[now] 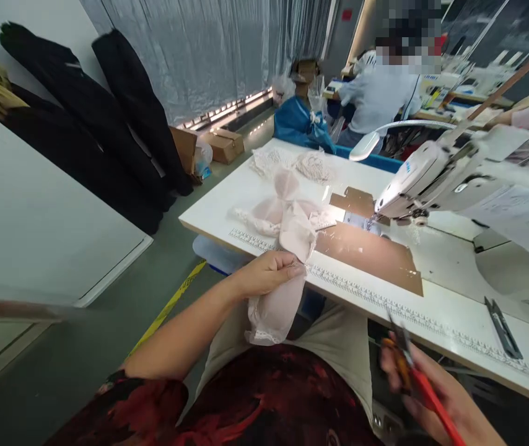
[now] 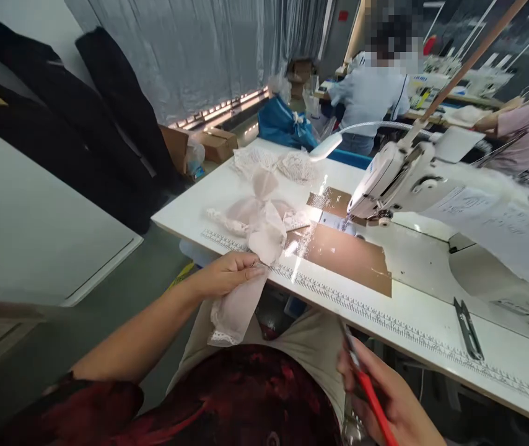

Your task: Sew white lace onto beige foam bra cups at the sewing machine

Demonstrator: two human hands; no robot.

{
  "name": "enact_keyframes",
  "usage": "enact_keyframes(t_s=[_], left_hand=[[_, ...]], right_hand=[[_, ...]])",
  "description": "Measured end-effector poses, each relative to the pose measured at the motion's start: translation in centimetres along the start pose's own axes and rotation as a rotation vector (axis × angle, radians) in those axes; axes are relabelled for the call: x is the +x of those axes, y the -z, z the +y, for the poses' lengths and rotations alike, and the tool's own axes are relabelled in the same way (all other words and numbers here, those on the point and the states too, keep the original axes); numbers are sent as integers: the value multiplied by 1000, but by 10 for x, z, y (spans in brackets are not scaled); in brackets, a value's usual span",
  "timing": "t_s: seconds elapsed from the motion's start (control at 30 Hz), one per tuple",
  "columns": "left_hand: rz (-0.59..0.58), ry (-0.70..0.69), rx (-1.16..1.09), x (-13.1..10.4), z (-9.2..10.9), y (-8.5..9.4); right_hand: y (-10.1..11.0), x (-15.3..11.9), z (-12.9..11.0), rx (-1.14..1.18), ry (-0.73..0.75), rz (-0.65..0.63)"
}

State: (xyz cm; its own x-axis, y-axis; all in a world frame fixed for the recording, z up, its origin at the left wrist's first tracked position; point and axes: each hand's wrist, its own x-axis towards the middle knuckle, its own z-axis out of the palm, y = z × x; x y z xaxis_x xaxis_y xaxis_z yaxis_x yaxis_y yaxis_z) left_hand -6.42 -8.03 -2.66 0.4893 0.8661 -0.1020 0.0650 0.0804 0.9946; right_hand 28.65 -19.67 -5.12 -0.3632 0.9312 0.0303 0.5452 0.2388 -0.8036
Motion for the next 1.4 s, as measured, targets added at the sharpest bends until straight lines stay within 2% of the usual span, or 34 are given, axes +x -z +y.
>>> enact_keyframes(t_s=[0.07,0.13,0.23,0.37,0.53,0.8,0.9,1.03,1.1,1.17,1.23,1.3,1.4], left_hand=[[20,10,27,-12,-18,-6],[51,21,28,-22,-28,-4],[96,55,26,-36,-38,4],[146,66,37,-50,-47,13],[185,95,64,-51,-50,20],[246,74,41,-25,-51,11],[179,-26,127,-8,-36,9],[53,-240,264,23,5,9],[0,-288,258,36,19,9],[-47,-239,225,42,21,8],[-94,-106,204,38,13,6],[-140,20,193,26,0,5],[-140,76,132,2,-19,4]], right_hand=[[-24,23,-5,164,15,-219],[-46,47,-12,244,-50,-332],[-70,76,-20,237,-82,-387],[-86,94,-19,249,-46,-395],[-91,94,-14,273,-50,-424],[-81,76,-6,404,-92,-337],[-80,69,2,454,-95,-311],[-84,62,10,579,-111,-238],[-85,59,11,614,-117,-211],[-86,55,13,626,-126,-195],[-85,52,16,619,-137,-196],[-84,49,18,595,-140,-208],[-82,50,20,538,-142,-243]])
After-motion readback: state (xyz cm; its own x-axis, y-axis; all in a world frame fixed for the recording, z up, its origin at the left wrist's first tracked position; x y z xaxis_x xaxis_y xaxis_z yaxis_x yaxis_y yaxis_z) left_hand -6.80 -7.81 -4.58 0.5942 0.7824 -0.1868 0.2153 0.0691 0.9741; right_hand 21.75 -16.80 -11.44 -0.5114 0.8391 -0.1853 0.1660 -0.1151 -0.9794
